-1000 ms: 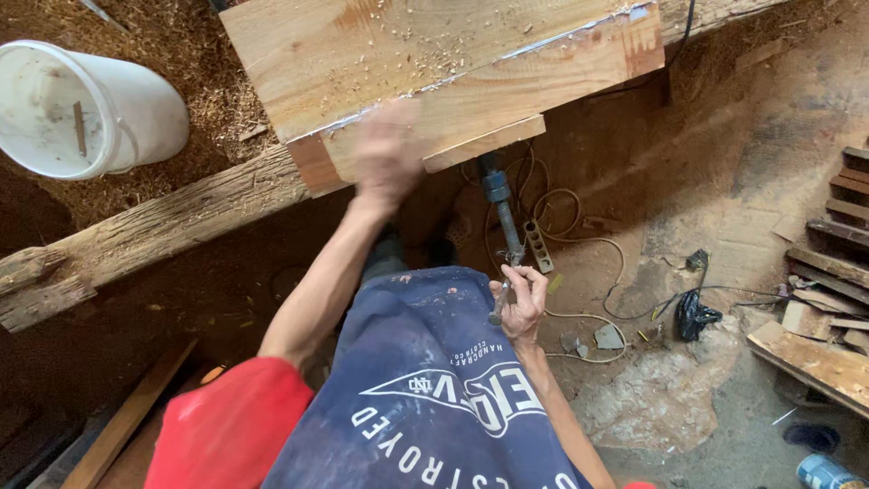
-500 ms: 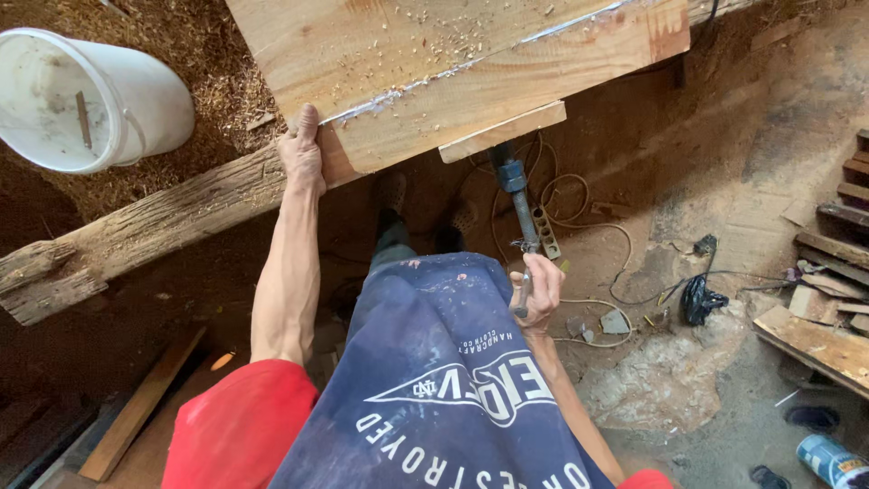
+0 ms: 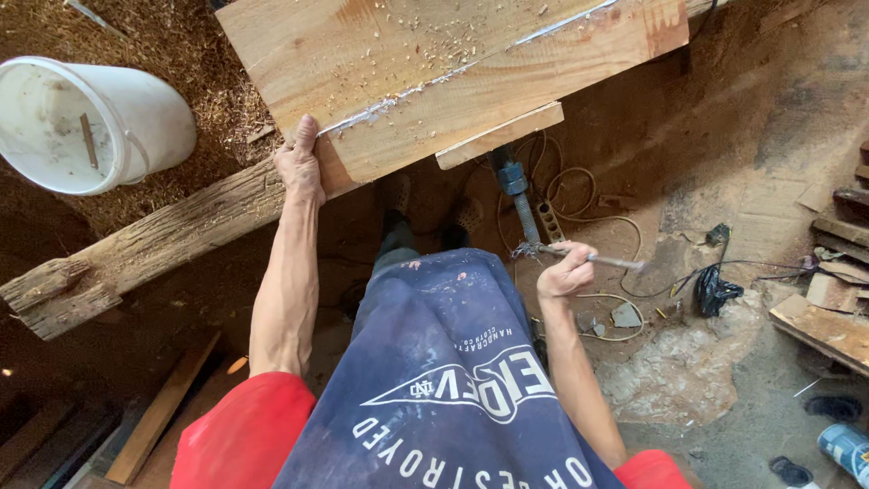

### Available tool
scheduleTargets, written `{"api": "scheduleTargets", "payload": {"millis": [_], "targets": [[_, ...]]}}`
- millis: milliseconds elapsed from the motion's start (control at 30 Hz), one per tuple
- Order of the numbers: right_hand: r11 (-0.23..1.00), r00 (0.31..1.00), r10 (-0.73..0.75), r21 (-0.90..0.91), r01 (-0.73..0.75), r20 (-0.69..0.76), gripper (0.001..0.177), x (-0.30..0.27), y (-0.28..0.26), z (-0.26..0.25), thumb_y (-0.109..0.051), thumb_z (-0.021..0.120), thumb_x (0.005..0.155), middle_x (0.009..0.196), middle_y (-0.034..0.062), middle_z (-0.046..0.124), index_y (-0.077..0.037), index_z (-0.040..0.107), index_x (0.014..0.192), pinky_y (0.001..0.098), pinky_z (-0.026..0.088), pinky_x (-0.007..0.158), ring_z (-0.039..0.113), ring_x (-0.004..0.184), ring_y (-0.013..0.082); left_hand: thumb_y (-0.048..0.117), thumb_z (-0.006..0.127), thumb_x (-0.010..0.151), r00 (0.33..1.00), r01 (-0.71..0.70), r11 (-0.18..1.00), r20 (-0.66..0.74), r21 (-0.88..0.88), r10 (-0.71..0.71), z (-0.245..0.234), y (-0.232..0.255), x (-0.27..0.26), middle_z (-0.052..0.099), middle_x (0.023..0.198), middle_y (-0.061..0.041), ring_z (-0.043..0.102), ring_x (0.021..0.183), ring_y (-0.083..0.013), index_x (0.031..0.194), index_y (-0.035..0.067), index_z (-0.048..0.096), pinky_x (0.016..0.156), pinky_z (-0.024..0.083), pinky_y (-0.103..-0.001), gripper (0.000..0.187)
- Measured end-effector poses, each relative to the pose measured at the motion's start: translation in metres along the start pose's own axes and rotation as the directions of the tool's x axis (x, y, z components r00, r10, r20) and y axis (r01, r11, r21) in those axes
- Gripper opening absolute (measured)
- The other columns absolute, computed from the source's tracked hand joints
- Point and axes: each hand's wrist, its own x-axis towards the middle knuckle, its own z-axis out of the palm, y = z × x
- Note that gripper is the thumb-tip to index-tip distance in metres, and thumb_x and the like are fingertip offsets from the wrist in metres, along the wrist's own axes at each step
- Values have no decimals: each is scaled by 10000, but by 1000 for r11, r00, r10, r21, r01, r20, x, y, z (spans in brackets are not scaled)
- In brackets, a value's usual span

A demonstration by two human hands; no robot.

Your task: The person applies a white adhesive to the edge of a wooden plank using a brush, then presses a smaller wooden piece onto the glued edge. They use a hammer to tap the piece into place and a clamp to secure the joint.

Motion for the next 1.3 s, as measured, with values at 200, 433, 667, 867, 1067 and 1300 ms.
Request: {"api": "scheduleTargets", "payload": {"millis": [200,433,667,867,1067,1300], "targets": [[946,953,303,124,-299,-20,528,22,31,7,-351,394,1137,622,113,607,-9,539,761,353,512,518,603,540,219,505,936,681,1000,-2,1000,-19,23,2,-1,-3,4,718,795,-14,636,728,-117,843,74,745,685,554,-280,499],[750,814,564,328,-575,137,469,46,55,13,-374,396,1079,614,109,550,-4,516,816,407,555,458,569,488,243,601,932,604,998,22,993,-66,119,-14,-6,-9,11,657,709,6,616,685,-128,766,111,694,646,566,-314,568],[494,587,745,329,-805,318,331,57,73,22,-301,427,1048,621,88,512,-63,474,824,418,515,463,518,502,226,541,920,675,999,31,997,-45,74,-28,-4,-6,4,679,744,-8,597,677,-121,812,89,726,622,531,-294,510],[199,287,778,214,-956,558,336,50,143,40,-353,455,1060,611,56,489,-121,469,818,367,473,509,503,538,205,425,902,761,1000,-18,1000,1,-18,18,-1,-6,3,741,861,-32,666,766,-130,906,59,760,691,578,-290,419],[205,258,690,159,-966,676,503,48,135,32,-439,392,1082,778,119,641,-11,649,1148,325,529,593,613,621,194,423,898,790,997,-50,998,50,-48,52,-6,-14,10,745,928,-51,678,826,-149,948,34,754,767,592,-318,444],[909,953,-135,-349,229,272,589,27,92,17,-111,521,932,1417,416,491,25,471,1503,547,457,1049,484,1289,488,564,881,733,998,-45,995,57,94,39,-13,-13,13,741,945,-50,687,885,-163,1015,24,745,824,594,-349,625]]}}
